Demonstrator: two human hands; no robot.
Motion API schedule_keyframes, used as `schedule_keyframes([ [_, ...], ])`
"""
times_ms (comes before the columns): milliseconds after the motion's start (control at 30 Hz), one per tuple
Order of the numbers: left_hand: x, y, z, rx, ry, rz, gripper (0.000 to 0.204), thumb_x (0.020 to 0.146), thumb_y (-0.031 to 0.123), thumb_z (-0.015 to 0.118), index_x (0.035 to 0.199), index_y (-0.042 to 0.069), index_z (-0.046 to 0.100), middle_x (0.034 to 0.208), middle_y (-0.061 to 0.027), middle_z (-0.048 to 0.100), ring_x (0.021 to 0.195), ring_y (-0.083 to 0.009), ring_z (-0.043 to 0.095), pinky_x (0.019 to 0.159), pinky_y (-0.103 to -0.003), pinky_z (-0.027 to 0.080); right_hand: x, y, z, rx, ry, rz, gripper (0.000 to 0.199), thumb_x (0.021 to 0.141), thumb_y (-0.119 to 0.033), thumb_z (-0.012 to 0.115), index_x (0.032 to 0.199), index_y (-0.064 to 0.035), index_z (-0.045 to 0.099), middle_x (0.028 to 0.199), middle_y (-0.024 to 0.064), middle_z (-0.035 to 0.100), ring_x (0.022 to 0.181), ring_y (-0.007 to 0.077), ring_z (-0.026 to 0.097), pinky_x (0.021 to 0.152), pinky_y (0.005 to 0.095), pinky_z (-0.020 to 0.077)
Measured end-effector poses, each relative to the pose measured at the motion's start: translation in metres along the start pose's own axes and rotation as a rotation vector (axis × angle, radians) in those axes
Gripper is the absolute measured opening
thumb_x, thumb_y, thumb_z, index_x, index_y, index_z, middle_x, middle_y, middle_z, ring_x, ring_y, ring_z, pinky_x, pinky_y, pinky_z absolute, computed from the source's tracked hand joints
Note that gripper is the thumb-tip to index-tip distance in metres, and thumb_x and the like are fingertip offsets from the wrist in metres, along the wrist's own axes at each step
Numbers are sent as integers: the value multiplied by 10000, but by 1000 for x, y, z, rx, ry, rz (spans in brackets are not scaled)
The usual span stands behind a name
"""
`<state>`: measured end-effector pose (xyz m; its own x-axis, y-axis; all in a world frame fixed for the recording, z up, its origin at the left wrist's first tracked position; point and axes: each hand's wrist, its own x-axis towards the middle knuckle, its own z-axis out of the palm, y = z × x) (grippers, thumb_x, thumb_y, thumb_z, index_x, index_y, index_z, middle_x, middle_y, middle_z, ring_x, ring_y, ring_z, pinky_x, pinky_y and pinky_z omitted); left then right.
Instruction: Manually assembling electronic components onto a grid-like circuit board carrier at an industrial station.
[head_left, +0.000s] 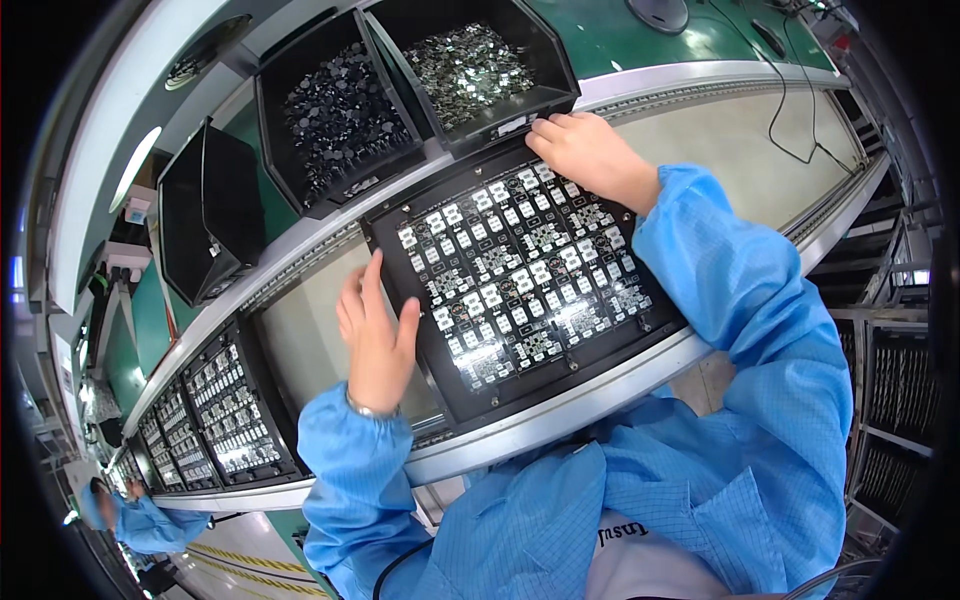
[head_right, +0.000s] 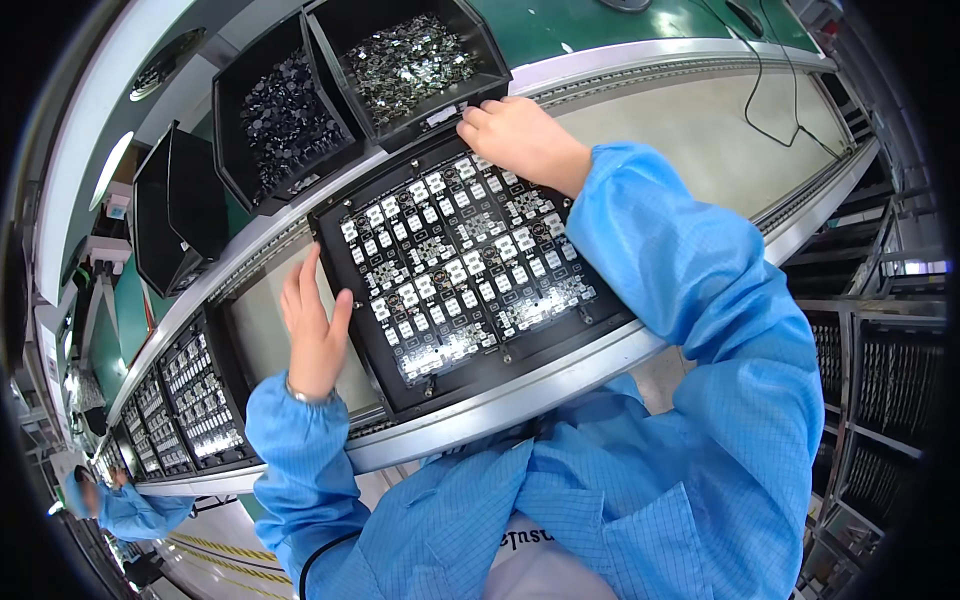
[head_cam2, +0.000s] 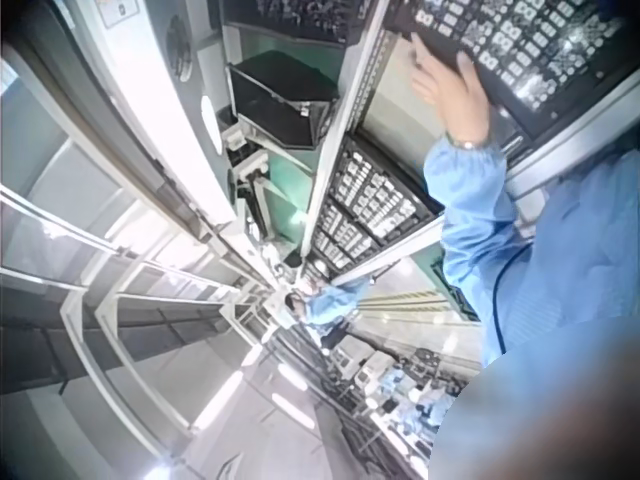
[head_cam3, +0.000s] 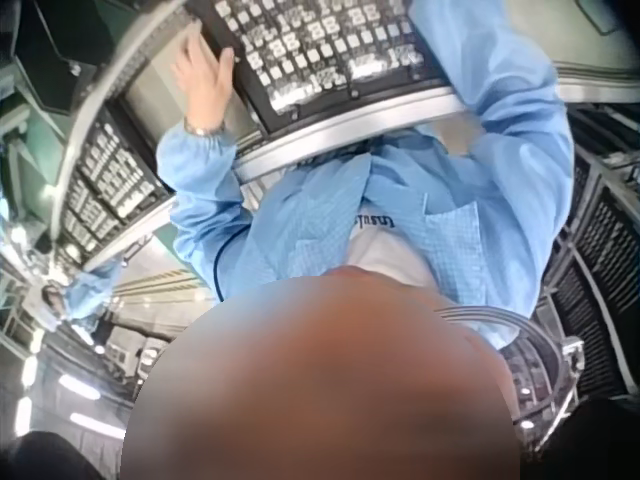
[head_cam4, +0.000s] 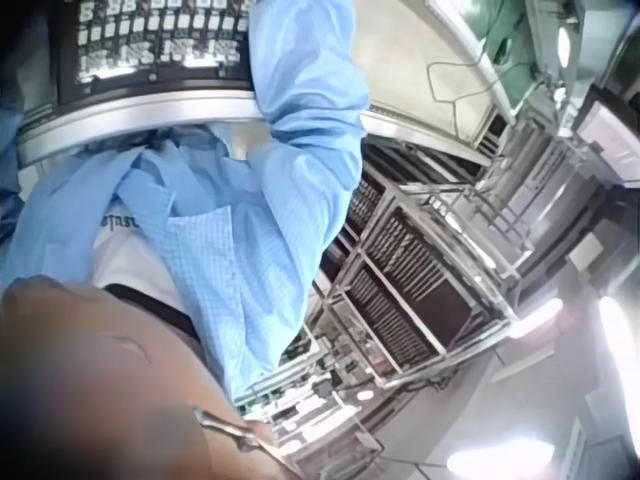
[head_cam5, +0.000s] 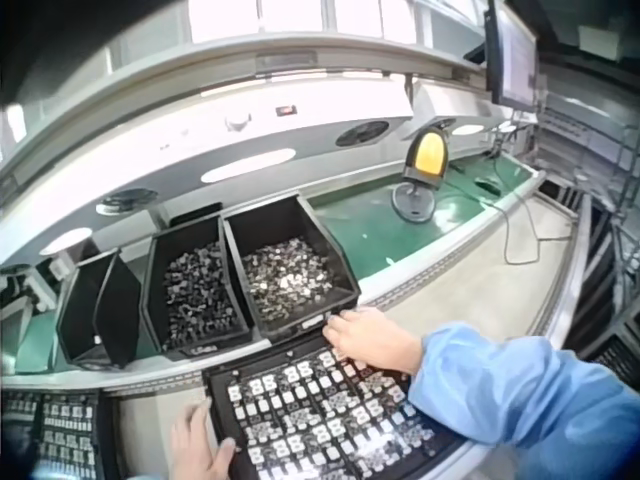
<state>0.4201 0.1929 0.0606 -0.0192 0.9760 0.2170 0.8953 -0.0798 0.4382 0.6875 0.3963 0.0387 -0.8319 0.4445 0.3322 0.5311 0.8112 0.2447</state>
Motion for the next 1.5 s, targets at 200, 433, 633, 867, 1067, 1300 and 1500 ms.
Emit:
schedule_keyframes([
  [200, -36, 23, -15, -208, -360, -443, 670, 873, 209, 586, 1410, -5, 247, 803, -225, 603, 736, -401, 590, 690, -432, 488, -12, 33, -3, 131, 26, -313, 208, 735, -118, 547, 923, -34, 565, 944, 71, 589, 884, 245, 602, 754, 340, 498],
  [433, -36, 27, 8, 36, -288, -36, 784, 822, 265, 646, 1399, -56, 224, 699, -183, 605, 616, -337, 596, 569, -426, 475, 52, -8, -34, 511, 272, 82, 228, 818, -68, 589, 1045, -42, 583, 856, 118, 590, 808, 297, 597, 704, 377, 485],
  [633, 14, 10, 0, -206, -509, -29, 656, 873, 197, 568, 1408, 14, 234, 889, -264, 611, 779, -412, 604, 693, -465, 482, 122, -23, 24, 625, -103, 330, 210, 764, -173, 655, 892, -8, 656, 745, 154, 655, 755, 304, 650, 714, 395, 513],
  [867, 120, -95, -31, 408, 243, 248, 228, 817, 86, 581, 1036, 74, 640, 965, -124, 599, 915, -297, 566, 775, -404, 480, 131, -36, 16, 561, -23, 264, 160, 803, -141, 635, 888, -14, 686, 776, 147, 672, 713, 275, 654, 665, 334, 512],
  [1067, 145, -104, -30, 678, 43, 256, 100, 751, 86, 641, 824, 81, 709, 798, -91, 665, 830, -286, 615, 742, -397, 501, 111, -24, 4, 488, 165, 252, 151, 813, -151, 637, 886, -29, 688, 725, 138, 663, 655, 258, 646, 634, 313, 510],
  [1300, 150, -107, -35, 394, 45, 225, 49, 728, 71, 623, 734, 60, 670, 777, -124, 660, 793, -298, 637, 707, -413, 503, 66, -51, -15, 1302, -34, 459, 100, 796, 19, 647, 895, 10, 652, 861, 45, 671, 798, 89, 631, 755, 237, 518],
  [1500, 145, -101, -49, 97, 28, 153, 168, 706, 11, 647, 862, 51, 694, 828, -110, 670, 766, -220, 649, 712, -309, 516, 47, -73, 15, 1212, -164, 352, 129, 829, -10, 627, 951, 8, 663, 893, 71, 677, 822, 109, 638, 750, 241, 520],
])
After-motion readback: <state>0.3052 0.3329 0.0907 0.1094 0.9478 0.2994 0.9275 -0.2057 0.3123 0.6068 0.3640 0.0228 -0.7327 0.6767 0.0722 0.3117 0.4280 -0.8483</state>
